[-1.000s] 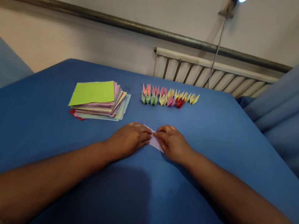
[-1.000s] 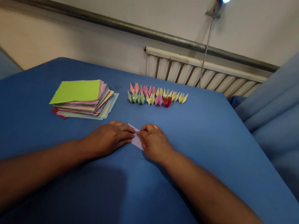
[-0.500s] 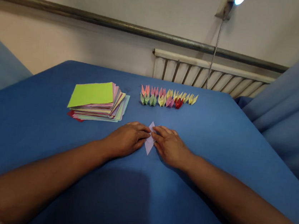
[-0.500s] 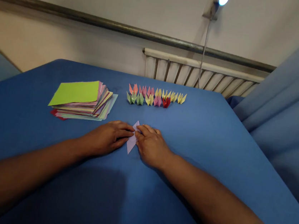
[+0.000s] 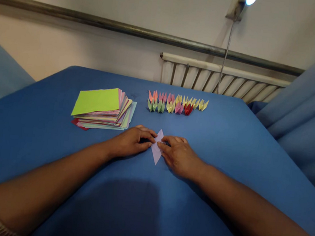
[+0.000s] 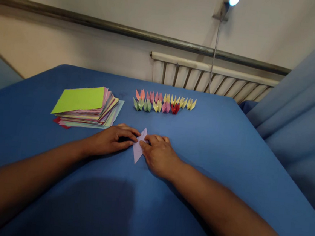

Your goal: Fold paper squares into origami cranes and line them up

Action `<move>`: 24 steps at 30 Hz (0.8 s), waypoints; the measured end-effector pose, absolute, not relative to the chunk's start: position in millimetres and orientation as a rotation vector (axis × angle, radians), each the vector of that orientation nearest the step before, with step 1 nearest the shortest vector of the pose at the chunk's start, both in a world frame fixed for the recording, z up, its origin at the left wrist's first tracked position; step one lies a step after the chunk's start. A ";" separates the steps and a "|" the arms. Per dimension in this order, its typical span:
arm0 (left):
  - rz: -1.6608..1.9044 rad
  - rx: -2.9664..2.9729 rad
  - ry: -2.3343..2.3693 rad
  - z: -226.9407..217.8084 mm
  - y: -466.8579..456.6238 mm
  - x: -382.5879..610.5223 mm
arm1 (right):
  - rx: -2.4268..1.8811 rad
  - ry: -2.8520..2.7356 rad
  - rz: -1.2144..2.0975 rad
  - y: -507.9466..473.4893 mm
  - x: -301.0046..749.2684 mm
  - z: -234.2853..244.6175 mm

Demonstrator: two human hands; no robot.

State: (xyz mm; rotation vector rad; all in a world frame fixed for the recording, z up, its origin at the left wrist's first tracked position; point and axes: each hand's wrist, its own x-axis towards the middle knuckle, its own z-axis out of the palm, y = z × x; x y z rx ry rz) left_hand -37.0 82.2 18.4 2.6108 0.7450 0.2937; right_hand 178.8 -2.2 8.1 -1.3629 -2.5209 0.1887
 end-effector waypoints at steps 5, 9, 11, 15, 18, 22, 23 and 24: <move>0.270 2.772 0.736 9.1 80.2 -34.0 | -1.352 -2.545 0.124 -2.5 178.1 8.2; 0.154 2.861 0.838 5.6 78.9 -29.9 | -1.352 -2.558 0.100 -2.4 177.6 8.0; 0.122 2.882 0.891 4.8 80.3 -28.5 | -1.357 -2.558 0.091 -2.3 177.5 8.3; 0.103 2.923 0.868 7.9 81.0 -31.5 | -1.360 -2.572 0.083 -2.4 178.1 9.4; 0.113 2.948 0.765 15.9 75.2 -35.9 | -1.349 -2.576 0.102 -2.0 179.1 9.7; 0.147 2.913 0.646 24.8 65.9 -35.3 | -1.364 -2.544 0.156 0.6 180.6 7.9; 0.177 2.900 0.640 25.2 64.9 -34.0 | -1.367 -2.532 0.176 1.8 181.0 7.0; 0.209 2.892 0.638 24.8 64.5 -32.6 | -1.368 -2.521 0.199 3.1 181.5 6.0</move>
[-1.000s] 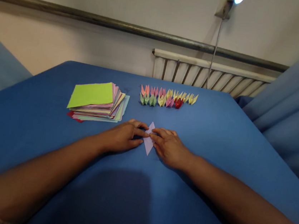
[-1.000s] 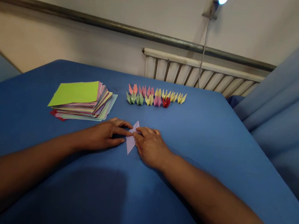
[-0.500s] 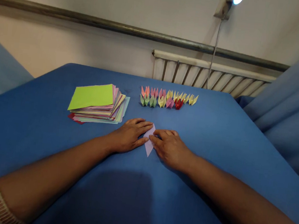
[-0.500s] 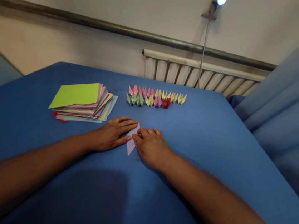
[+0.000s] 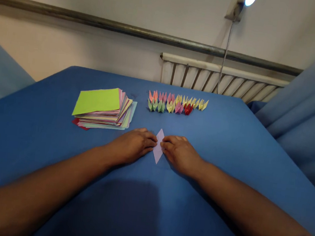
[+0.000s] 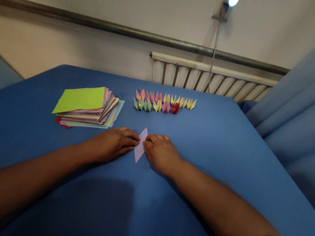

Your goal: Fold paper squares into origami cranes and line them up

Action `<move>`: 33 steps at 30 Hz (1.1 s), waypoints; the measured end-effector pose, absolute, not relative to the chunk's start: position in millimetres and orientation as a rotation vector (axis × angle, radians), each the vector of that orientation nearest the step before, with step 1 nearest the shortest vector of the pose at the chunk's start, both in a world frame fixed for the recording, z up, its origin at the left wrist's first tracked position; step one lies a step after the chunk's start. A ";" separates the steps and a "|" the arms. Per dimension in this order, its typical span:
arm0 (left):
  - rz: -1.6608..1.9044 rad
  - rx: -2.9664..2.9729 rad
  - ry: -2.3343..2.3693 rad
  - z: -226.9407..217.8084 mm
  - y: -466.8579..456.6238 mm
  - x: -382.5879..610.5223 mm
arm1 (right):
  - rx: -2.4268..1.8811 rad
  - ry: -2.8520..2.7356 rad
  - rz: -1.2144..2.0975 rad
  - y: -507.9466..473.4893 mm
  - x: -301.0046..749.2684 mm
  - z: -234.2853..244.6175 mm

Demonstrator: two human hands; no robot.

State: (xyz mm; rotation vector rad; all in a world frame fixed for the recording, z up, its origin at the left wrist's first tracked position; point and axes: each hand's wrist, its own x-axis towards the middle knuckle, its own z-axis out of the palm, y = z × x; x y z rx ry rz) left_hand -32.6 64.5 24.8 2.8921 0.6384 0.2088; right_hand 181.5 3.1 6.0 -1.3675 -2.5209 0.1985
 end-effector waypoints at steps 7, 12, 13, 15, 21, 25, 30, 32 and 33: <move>0.227 3.010 0.646 23.7 62.9 -25.9 | -1.355 -2.482 0.235 10.5 184.2 0.9; 0.173 3.110 0.476 28.6 58.6 -23.0 | -1.348 -2.475 0.236 10.8 183.7 2.0; 0.174 3.120 0.466 28.4 58.3 -22.6 | -1.348 -2.474 0.236 10.6 183.6 2.1; 0.177 3.135 0.480 27.2 58.3 -22.0 | -1.347 -2.468 0.238 10.2 183.5 2.0; 0.192 3.032 0.667 25.0 57.6 -20.7 | -1.352 -2.455 0.222 10.4 183.5 -0.3; 0.222 2.927 0.739 25.3 56.7 -21.8 | -1.369 -2.449 0.196 12.1 183.1 -2.1; 0.229 2.867 0.691 22.2 61.9 -24.4 | -1.390 -2.421 0.218 14.3 182.8 -3.5; 0.220 2.904 0.667 21.2 63.8 -24.1 | -1.380 -2.421 0.233 13.5 183.2 -2.9; 0.209 2.935 0.661 21.0 64.2 -23.8 | -1.368 -2.422 0.241 12.8 183.5 -2.3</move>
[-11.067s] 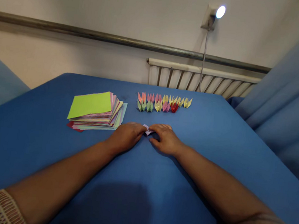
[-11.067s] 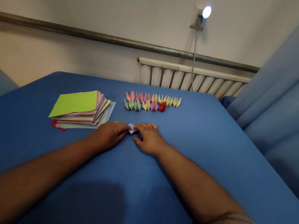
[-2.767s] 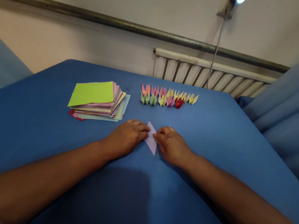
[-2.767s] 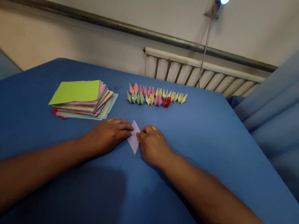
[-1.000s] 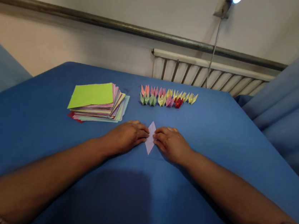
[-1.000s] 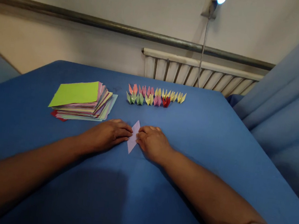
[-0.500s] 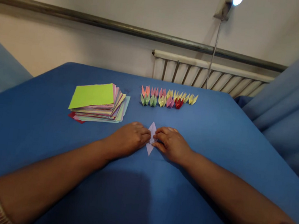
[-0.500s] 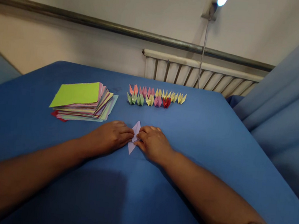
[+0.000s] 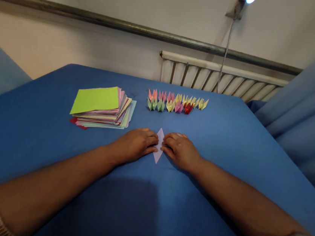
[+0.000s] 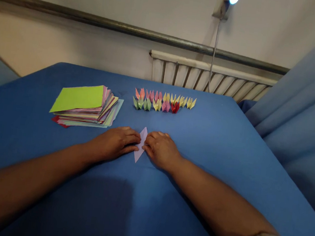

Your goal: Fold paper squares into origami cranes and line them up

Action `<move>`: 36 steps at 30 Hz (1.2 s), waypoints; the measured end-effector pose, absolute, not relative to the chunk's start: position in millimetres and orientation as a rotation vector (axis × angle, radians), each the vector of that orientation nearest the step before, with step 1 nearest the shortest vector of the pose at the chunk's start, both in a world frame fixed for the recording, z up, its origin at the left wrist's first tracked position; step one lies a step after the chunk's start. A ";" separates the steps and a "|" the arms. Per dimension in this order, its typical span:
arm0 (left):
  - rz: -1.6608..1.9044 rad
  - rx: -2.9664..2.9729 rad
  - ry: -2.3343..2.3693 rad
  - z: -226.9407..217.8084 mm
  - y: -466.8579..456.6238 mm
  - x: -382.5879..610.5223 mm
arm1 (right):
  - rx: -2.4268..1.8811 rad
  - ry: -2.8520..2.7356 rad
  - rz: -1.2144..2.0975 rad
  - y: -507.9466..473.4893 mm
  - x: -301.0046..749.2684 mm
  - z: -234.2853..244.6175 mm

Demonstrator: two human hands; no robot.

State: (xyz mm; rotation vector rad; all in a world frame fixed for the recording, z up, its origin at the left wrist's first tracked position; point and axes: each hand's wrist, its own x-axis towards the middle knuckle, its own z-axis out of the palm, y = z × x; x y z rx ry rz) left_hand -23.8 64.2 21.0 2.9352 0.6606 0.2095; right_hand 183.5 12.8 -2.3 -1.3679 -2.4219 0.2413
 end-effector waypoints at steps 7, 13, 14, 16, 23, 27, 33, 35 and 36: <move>0.220 3.000 0.630 22.0 62.7 -24.1 | -1.317 -2.420 0.290 8.9 184.9 -0.9; 0.222 3.076 0.620 21.2 60.2 -22.7 | -1.340 -2.369 0.329 10.2 183.7 -2.9; 0.220 3.096 0.630 21.2 59.5 -22.1 | -1.341 -2.360 0.338 10.3 183.8 -3.4; 0.200 3.125 0.648 21.3 58.0 -20.8 | -1.340 -2.346 0.350 10.4 184.3 -4.6; 0.205 3.026 0.729 23.4 56.2 -18.8 | -1.338 -2.330 0.346 12.1 184.8 -6.2; 0.244 2.888 0.746 21.6 58.9 -21.3 | -1.335 -2.321 0.340 14.8 183.9 -7.0; 0.394 2.680 0.847 11.4 68.5 -19.9 | -1.366 -2.249 0.348 17.9 183.6 -11.3; 0.430 2.613 0.916 8.8 71.0 -18.4 | -1.398 -2.210 0.349 19.2 183.4 -13.2; 0.437 2.588 0.945 7.8 71.8 -17.8 | -1.418 -2.193 0.351 19.8 183.3 -13.9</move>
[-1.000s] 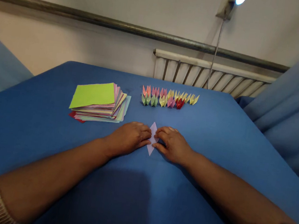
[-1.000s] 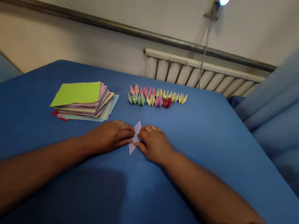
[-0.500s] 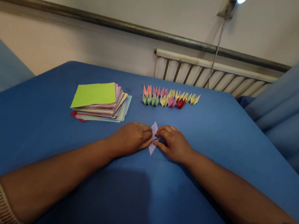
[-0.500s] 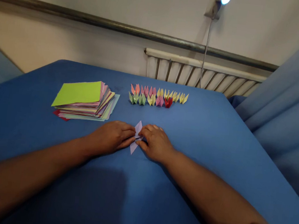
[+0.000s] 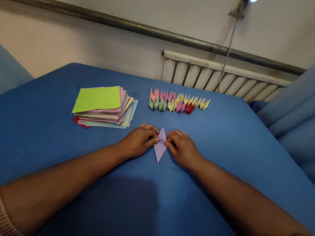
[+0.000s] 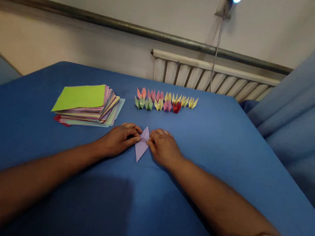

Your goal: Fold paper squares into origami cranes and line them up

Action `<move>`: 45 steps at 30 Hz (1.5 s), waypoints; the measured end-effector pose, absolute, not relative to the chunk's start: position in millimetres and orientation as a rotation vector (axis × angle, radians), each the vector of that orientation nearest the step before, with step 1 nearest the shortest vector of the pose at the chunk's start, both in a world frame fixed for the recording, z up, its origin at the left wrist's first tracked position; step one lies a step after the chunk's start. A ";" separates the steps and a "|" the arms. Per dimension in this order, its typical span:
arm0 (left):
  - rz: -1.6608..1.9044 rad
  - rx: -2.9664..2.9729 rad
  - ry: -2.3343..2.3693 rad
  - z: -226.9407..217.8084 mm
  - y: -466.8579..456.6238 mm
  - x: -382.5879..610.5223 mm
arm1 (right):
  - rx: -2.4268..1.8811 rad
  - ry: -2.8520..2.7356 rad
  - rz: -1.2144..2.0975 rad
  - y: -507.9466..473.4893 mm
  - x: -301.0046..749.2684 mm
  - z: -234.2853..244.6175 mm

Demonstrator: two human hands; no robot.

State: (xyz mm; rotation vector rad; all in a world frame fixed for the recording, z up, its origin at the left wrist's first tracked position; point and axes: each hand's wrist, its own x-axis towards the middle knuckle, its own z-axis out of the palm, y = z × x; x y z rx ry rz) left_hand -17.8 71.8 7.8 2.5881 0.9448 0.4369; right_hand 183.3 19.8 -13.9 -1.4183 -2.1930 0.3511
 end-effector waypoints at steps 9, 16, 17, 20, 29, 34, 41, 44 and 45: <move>0.531 2.534 1.099 2.2 70.8 -15.5 | -1.490 -2.182 0.323 18.8 181.5 -12.4; 0.523 2.551 1.157 0.6 71.3 -16.5 | -1.563 -2.232 0.276 15.4 179.0 -7.8; 0.523 2.551 1.155 0.4 71.4 -16.8 | -1.567 -2.248 0.264 14.6 178.9 -6.9; 0.515 2.551 1.155 -0.1 71.7 -17.0 | -1.539 -2.332 0.214 11.7 179.3 -4.7; 0.462 2.596 1.130 3.0 70.4 -21.7 | -1.513 -2.559 0.000 -0.3 179.8 -4.5; 0.453 2.761 0.987 8.5 64.3 -21.3 | -1.514 -2.563 -0.003 -4.9 179.1 -2.5; 0.145 3.054 0.845 21.5 50.6 -22.9 | -1.534 -2.601 -0.016 -5.1 178.3 3.1; 0.070 3.087 0.865 27.4 44.0 -25.7 | -1.526 -2.627 -0.020 -4.3 178.7 5.2; 0.067 3.085 0.869 27.8 42.4 -26.1 | -1.523 -2.631 -0.016 -4.2 178.7 5.7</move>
